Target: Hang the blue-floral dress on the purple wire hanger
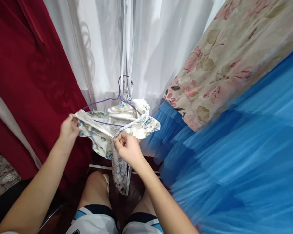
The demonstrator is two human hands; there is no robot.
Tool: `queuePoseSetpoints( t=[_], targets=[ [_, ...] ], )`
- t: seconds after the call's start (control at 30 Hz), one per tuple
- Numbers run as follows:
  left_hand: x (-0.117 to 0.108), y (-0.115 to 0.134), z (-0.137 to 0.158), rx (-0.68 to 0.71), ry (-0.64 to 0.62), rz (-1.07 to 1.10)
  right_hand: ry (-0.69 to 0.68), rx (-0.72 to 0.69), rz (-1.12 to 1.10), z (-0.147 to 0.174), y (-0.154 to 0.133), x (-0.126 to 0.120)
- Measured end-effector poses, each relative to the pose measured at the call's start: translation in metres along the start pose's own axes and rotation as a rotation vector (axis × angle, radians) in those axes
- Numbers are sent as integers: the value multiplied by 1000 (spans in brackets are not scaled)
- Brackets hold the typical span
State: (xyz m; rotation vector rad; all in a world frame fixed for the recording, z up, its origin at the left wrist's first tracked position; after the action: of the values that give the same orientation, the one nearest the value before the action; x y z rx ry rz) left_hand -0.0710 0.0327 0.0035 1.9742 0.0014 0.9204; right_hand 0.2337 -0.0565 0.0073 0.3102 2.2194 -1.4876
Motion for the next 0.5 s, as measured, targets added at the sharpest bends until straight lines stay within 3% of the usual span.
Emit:
queuePoseSetpoints(
  t=[0.1, 0.2, 0.3, 0.37, 0.43, 0.5],
  targets=[
    [-6, -46, 39, -151, -67, -42, 29, 40, -21, 9, 16, -2],
    [7, -70, 84, -235, -214, -82, 90, 92, 183, 14, 40, -9],
    [33, -76, 123, -302, -439, -157, 40, 143, 425, 16, 61, -13],
    [52, -74, 149, -349, -601, -203, 9, 159, 466, 18, 68, -15],
    [69, -66, 172, -341, -708, -223, -17, 109, 374, 21, 66, -14],
    [83, -55, 189, -278, -743, -230, -113, 67, 127, 27, 60, -5]
  ],
)
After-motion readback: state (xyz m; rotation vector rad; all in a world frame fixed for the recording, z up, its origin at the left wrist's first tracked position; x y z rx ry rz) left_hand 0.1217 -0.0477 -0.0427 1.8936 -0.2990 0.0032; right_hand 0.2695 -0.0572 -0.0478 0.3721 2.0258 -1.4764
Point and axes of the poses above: each hand's wrist, its own z-axis away from the middle knuckle, its own x-axis out of the palm, y = z × x, the point moved 7 cm from there along -z, towards the middle knuckle, and after that the axes turned 8 degrees about z, right-handed, at the moved point
